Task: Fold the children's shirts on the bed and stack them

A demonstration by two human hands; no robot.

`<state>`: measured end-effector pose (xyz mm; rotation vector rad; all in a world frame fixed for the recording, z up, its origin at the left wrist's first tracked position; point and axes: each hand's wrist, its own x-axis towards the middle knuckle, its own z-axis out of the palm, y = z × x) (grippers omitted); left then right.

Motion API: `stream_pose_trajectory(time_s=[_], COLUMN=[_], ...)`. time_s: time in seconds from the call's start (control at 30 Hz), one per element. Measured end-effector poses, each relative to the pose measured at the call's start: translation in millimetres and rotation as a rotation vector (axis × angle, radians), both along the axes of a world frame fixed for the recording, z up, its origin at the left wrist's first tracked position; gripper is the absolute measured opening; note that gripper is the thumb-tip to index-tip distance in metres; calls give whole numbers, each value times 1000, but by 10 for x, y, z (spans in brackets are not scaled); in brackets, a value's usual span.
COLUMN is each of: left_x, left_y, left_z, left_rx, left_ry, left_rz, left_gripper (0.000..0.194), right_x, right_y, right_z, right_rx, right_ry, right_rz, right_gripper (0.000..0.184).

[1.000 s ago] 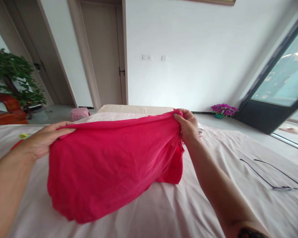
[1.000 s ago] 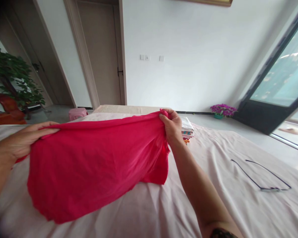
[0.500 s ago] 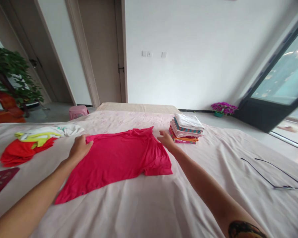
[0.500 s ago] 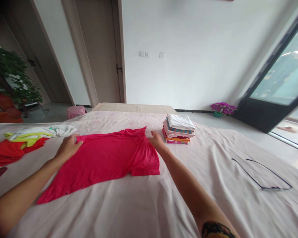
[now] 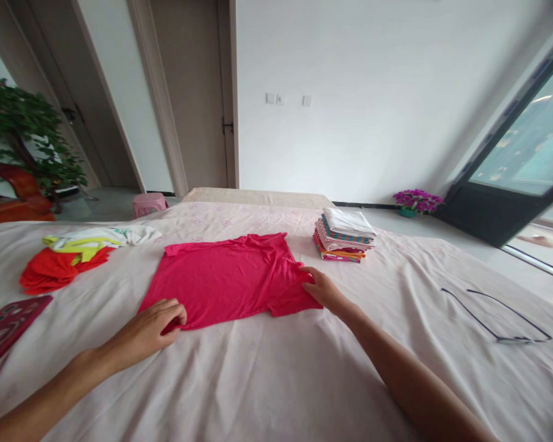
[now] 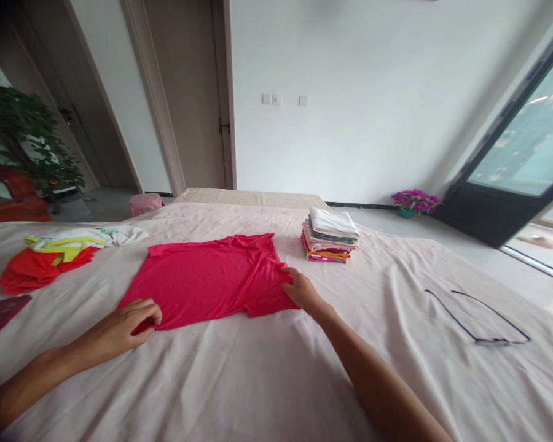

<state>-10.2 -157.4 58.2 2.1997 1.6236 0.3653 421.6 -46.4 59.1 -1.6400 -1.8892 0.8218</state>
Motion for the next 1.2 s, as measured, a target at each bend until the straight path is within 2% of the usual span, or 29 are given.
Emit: stream_pose_trajectory(time_s=[0.07, 0.13, 0.3, 0.37, 0.47, 0.57, 0.63, 0.7, 0.8, 0.9, 0.97, 1.07, 1.2], left_x=[-28, -70, -136, -92, 84, 331, 468, 535, 447, 144, -112, -441, -653], left_y=[-17, -28, 78, 215, 515, 853, 1056, 1222, 1400, 1517, 1580, 1665, 1797], left_z=[-15, -17, 142, 220, 245, 128, -6, -156, -368, -528, -592, -612, -495], left_rx=[-58, -117, -421, -439, -193, 65, 153, 170, 149, 178, 210, 256, 307], left_ry=[-2, -17, -77, -102, -122, -120, -103, -40, 129, 284, 346, 340, 179], left_rz=[-15, -29, -56, -49, 7, 50, 30, 16, 78, 222, 353, 504, 682], left_gripper=[13, 15, 12, 18, 29, 35, 49, 61, 67, 65, 64, 56, 44], right_x=[119, 274, 610, 630, 423, -35, -368, -618, -724, -561, -417, -304, -390], right_y=[-13, -56, -97, -17, 161, 313, 391, 472, 621, 796, 919, 1133, 1495], right_z=[85, 187, 338, 368, 413, 399, 311, 159, -103, -262, -264, -134, 105], right_rx=[-101, -185, -367, -326, -84, 198, 330, 398, 343, 283, 282, 237, 232], right_ry=[244, 331, 97, -19, -159, -307, -337, -378, -518, -647, -680, -668, -652], right_rz=[24, 50, 180, 153, 103, 219, 325, 445, 528, 442, 341, 193, 4], right_gripper=[51, 48, 33, 27, 26, 30, 46, 57, 63, 65, 62, 52, 50])
